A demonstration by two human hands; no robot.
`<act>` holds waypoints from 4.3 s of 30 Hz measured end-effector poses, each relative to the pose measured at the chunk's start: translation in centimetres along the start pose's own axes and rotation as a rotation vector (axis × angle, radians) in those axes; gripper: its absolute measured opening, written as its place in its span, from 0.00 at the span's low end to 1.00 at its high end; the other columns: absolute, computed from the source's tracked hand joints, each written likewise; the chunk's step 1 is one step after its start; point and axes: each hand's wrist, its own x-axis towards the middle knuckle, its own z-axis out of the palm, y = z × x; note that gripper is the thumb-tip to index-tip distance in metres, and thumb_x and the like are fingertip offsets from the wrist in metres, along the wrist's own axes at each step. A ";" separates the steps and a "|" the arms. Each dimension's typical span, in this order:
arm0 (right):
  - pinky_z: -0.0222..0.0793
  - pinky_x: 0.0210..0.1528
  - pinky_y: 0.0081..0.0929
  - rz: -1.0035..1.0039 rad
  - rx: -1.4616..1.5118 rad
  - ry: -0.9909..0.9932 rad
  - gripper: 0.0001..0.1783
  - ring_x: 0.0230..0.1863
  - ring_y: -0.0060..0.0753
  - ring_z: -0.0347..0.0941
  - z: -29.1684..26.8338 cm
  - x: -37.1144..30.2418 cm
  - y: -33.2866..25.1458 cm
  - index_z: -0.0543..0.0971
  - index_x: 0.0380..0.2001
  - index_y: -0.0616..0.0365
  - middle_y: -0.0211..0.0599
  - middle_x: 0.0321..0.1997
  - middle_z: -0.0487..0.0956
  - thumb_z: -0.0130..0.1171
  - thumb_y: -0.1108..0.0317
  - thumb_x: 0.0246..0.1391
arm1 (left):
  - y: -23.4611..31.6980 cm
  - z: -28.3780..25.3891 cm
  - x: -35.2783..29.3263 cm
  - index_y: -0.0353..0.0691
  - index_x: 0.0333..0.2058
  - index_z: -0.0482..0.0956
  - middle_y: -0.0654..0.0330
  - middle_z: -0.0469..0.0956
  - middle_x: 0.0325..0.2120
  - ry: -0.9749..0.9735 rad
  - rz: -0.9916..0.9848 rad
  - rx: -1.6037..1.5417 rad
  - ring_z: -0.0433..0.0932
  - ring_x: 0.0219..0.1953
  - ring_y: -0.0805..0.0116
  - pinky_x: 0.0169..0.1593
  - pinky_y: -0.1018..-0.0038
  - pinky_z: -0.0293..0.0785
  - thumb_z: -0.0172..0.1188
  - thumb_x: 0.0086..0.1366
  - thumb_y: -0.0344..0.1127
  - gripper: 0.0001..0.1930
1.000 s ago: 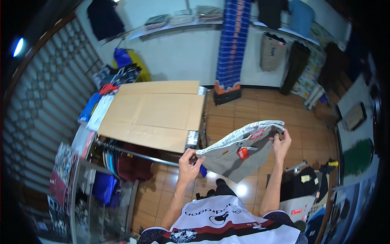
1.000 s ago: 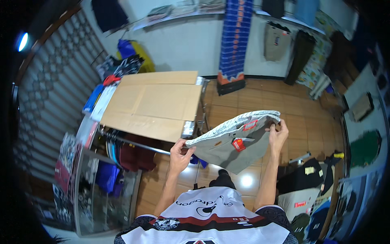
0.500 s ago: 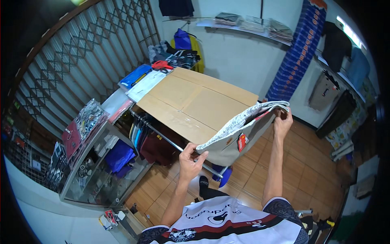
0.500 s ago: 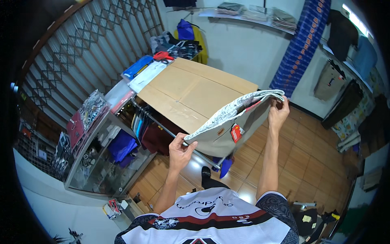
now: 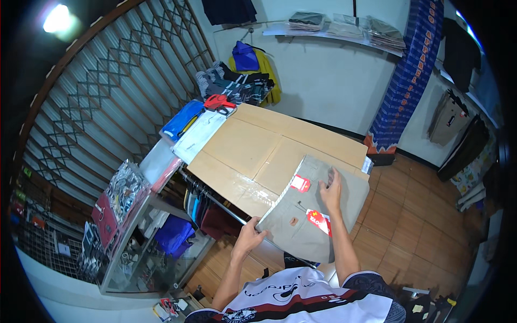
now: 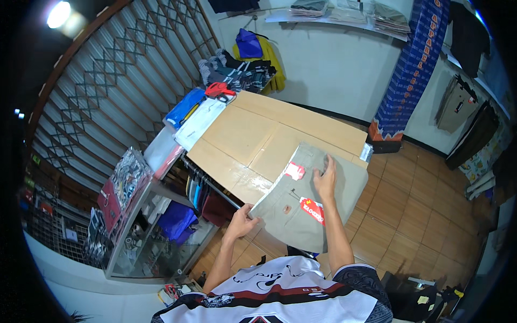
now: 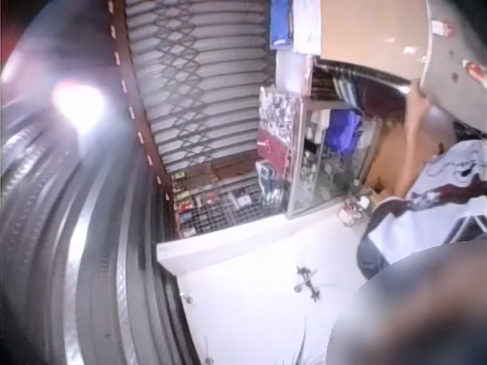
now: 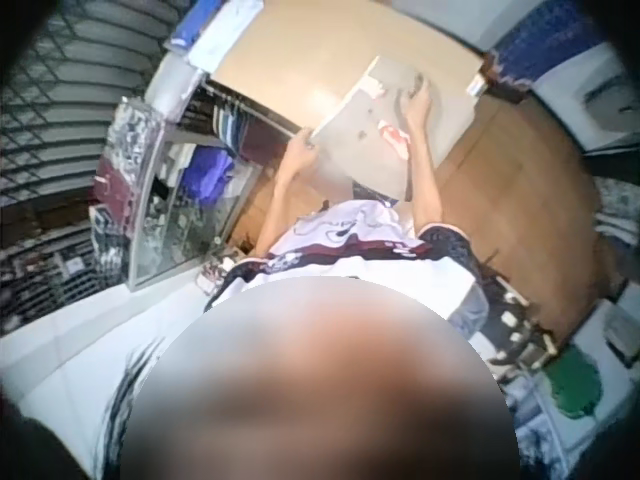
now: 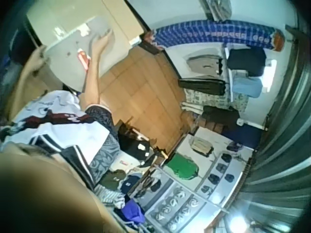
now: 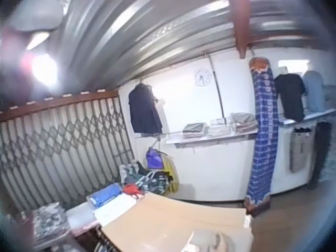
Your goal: Folding shirts and pants and placing them into clear plastic zip-lock bags at a packing station.
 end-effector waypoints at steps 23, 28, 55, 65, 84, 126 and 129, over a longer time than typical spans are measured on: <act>0.74 0.54 0.37 0.100 -0.046 0.145 0.24 0.54 0.53 0.78 -0.3 -1.4 -4.2 0.75 0.55 0.61 0.53 0.54 0.80 0.64 0.73 0.54 | -0.9 6.2 19.0 0.31 0.42 0.82 0.59 0.84 0.33 -0.419 0.228 -0.325 0.77 0.35 0.76 0.42 0.75 0.74 0.66 0.64 0.32 0.12; 0.74 0.49 0.34 0.189 -0.198 0.370 0.22 0.49 0.49 0.79 -0.7 -4.1 -7.6 0.76 0.55 0.62 0.52 0.54 0.80 0.63 0.74 0.55 | -1.2 3.1 22.7 0.32 0.39 0.83 0.64 0.82 0.30 -0.457 0.212 -0.351 0.74 0.34 0.80 0.40 0.79 0.71 0.65 0.64 0.31 0.08; 0.27 0.70 0.78 0.451 -0.915 0.233 0.37 0.78 0.68 0.38 13.3 -7.7 -10.5 0.68 0.68 0.53 0.56 0.78 0.51 0.59 0.49 0.59 | -12.6 -19.5 37.9 0.30 0.38 0.85 0.56 0.77 0.19 0.072 0.238 0.119 0.72 0.21 0.68 0.29 0.67 0.70 0.71 0.58 0.35 0.14; 0.26 0.70 0.77 0.434 -0.915 0.235 0.37 0.78 0.69 0.37 14.9 -7.1 -10.4 0.68 0.68 0.53 0.56 0.78 0.51 0.58 0.49 0.59 | -12.0 -20.4 38.7 0.32 0.40 0.86 0.60 0.74 0.18 0.112 0.188 0.158 0.69 0.22 0.69 0.29 0.67 0.68 0.71 0.58 0.38 0.16; 0.34 0.71 0.74 0.349 -0.853 0.329 0.36 0.76 0.67 0.43 15.1 -7.0 -9.9 0.69 0.66 0.55 0.57 0.75 0.58 0.61 0.52 0.57 | -12.4 -21.1 39.6 0.32 0.39 0.82 0.64 0.79 0.25 0.105 0.192 0.098 0.70 0.25 0.76 0.32 0.75 0.70 0.70 0.57 0.32 0.13; 0.60 0.70 0.38 0.248 0.838 0.475 0.45 0.67 0.41 0.66 18.3 -9.0 -12.6 0.66 0.66 0.65 0.44 0.65 0.72 0.39 0.32 0.67 | -14.3 -22.0 38.9 0.32 0.45 0.80 0.63 0.79 0.32 -0.066 0.268 -0.190 0.74 0.33 0.77 0.39 0.78 0.72 0.59 0.64 0.24 0.11; 0.64 0.67 0.41 0.085 0.637 0.109 0.41 0.66 0.40 0.69 21.3 -7.5 -16.0 0.68 0.64 0.66 0.46 0.63 0.75 0.42 0.37 0.68 | -15.7 -23.1 39.5 0.33 0.45 0.82 0.66 0.78 0.29 -0.102 0.264 -0.200 0.74 0.33 0.78 0.38 0.77 0.71 0.54 0.67 0.29 0.12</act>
